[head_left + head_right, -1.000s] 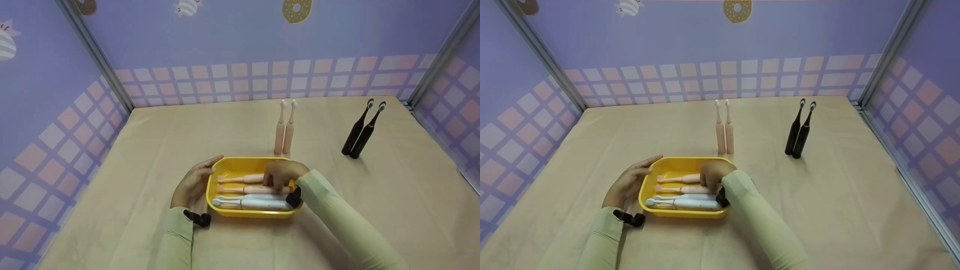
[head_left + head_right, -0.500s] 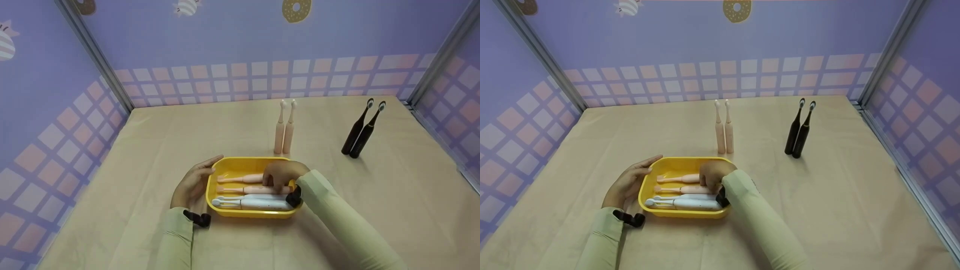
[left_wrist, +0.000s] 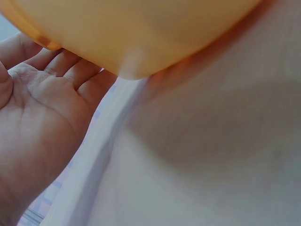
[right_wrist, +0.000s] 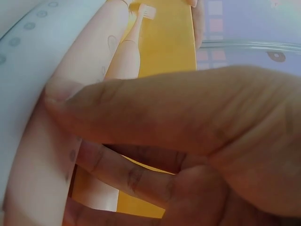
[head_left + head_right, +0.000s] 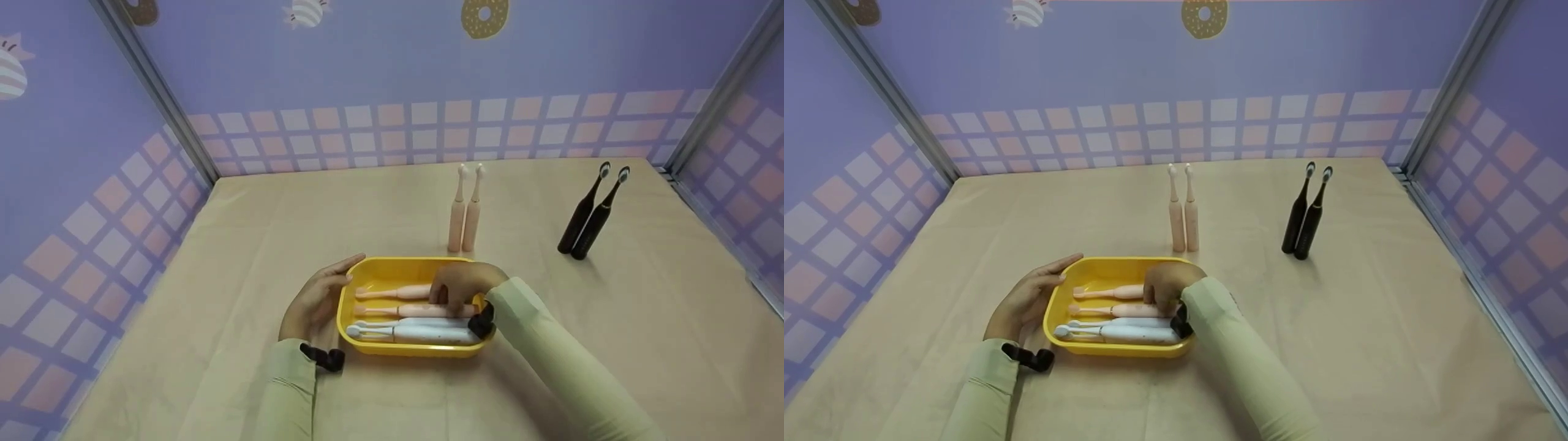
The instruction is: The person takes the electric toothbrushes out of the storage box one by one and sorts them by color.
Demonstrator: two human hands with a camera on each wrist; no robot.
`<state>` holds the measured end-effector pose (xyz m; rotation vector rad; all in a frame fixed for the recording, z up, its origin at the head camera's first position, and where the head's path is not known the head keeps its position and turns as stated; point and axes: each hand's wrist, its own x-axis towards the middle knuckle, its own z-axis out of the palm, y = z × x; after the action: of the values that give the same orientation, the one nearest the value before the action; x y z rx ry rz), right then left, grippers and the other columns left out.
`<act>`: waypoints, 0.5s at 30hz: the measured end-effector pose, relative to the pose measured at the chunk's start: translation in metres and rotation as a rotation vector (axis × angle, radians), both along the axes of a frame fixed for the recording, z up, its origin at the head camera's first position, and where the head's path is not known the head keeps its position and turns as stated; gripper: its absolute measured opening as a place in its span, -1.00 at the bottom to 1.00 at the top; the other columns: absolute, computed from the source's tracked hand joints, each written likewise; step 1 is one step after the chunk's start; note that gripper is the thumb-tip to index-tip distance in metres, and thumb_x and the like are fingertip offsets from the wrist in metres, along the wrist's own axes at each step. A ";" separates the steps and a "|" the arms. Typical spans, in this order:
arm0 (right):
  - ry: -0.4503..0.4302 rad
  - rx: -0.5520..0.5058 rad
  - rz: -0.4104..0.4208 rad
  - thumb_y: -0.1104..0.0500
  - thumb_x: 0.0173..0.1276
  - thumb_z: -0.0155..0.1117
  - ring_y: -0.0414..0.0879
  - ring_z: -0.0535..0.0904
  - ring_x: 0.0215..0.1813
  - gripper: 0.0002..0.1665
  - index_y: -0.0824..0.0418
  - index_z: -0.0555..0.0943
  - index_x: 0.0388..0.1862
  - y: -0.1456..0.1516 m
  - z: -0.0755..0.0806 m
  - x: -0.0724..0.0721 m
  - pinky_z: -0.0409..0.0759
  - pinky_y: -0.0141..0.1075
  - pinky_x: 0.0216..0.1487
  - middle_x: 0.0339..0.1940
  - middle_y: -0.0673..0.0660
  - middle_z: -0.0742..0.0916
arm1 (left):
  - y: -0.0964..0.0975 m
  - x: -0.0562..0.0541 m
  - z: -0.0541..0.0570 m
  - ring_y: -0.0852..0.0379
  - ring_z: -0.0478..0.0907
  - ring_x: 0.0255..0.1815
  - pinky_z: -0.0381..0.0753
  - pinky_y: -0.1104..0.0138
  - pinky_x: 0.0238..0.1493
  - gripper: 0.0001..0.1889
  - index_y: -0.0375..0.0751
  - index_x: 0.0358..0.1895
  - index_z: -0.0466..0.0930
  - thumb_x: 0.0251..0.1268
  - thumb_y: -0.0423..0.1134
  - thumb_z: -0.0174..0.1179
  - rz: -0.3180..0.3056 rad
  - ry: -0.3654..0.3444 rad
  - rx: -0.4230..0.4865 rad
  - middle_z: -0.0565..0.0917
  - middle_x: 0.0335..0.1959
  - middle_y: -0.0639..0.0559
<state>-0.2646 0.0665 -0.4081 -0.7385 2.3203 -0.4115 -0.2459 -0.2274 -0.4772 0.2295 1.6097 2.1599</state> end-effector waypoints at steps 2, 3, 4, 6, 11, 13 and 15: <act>-0.020 -0.029 0.003 0.47 -0.01 0.35 -0.21 0.37 -0.44 -0.69 0.18 0.70 -0.28 0.001 -0.001 0.000 0.38 -0.40 -0.45 -0.51 -0.07 0.56 | 0.000 0.000 0.000 0.04 0.37 0.36 0.37 0.19 0.38 -0.41 -0.20 0.50 0.11 0.40 -0.40 -0.10 -0.004 -0.002 -0.009 0.30 0.45 -0.09; -0.031 -0.044 0.005 0.48 -0.02 0.34 -0.21 0.31 -0.49 -0.74 0.20 0.67 -0.37 0.001 -0.001 -0.001 0.28 -0.40 -0.51 -0.58 -0.07 0.49 | 0.000 0.001 0.000 0.03 0.36 0.37 0.37 0.18 0.38 -0.41 -0.19 0.50 0.11 0.40 -0.39 -0.10 -0.006 -0.004 -0.014 0.29 0.45 -0.10; -0.044 -0.055 0.004 0.49 -0.03 0.33 -0.21 0.25 -0.53 -0.77 0.20 0.62 -0.43 0.002 -0.002 -0.001 0.20 -0.39 -0.55 -0.62 -0.07 0.42 | 0.000 0.001 0.000 0.02 0.35 0.38 0.36 0.17 0.38 -0.40 -0.18 0.50 0.11 0.41 -0.38 -0.09 -0.007 -0.006 -0.018 0.29 0.45 -0.09; -0.066 -0.071 0.003 0.51 -0.04 0.31 -0.21 0.18 -0.57 -0.77 0.21 0.55 -0.51 0.002 -0.003 -0.001 0.09 -0.37 -0.57 -0.66 -0.06 0.32 | 0.000 0.001 0.000 0.02 0.34 0.39 0.36 0.17 0.38 -0.41 -0.15 0.50 0.11 0.42 -0.36 -0.08 -0.006 -0.010 -0.028 0.28 0.46 -0.08; -0.050 -0.048 -0.022 0.47 -0.02 0.35 -0.21 0.29 -0.52 -0.73 0.14 0.65 -0.40 0.003 -0.003 -0.003 0.21 -0.39 -0.55 -0.61 -0.08 0.45 | 0.001 0.001 0.001 0.03 0.34 0.39 0.35 0.18 0.39 -0.42 -0.14 0.48 0.17 0.40 -0.35 -0.06 -0.001 -0.009 -0.019 0.29 0.46 -0.08; -0.041 -0.038 -0.035 0.45 -0.01 0.36 -0.20 0.35 -0.48 -0.70 0.11 0.69 -0.33 0.003 -0.003 -0.003 0.28 -0.40 -0.51 -0.55 -0.07 0.51 | 0.001 0.001 0.000 0.03 0.35 0.38 0.35 0.19 0.39 -0.43 -0.15 0.48 0.19 0.39 -0.37 -0.07 0.005 -0.006 -0.021 0.30 0.45 -0.08; -0.039 -0.036 -0.042 0.44 -0.01 0.37 -0.19 0.39 -0.45 -0.68 0.10 0.71 -0.29 0.003 -0.004 -0.003 0.33 -0.40 -0.48 -0.52 -0.06 0.54 | 0.000 0.001 0.000 0.04 0.35 0.37 0.35 0.19 0.39 -0.43 -0.17 0.48 0.18 0.39 -0.38 -0.09 0.008 0.002 -0.023 0.30 0.45 -0.09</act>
<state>-0.2679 0.0691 -0.4120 -0.6941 2.3000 -0.4832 -0.2453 -0.2272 -0.4771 0.2192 1.6383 2.1462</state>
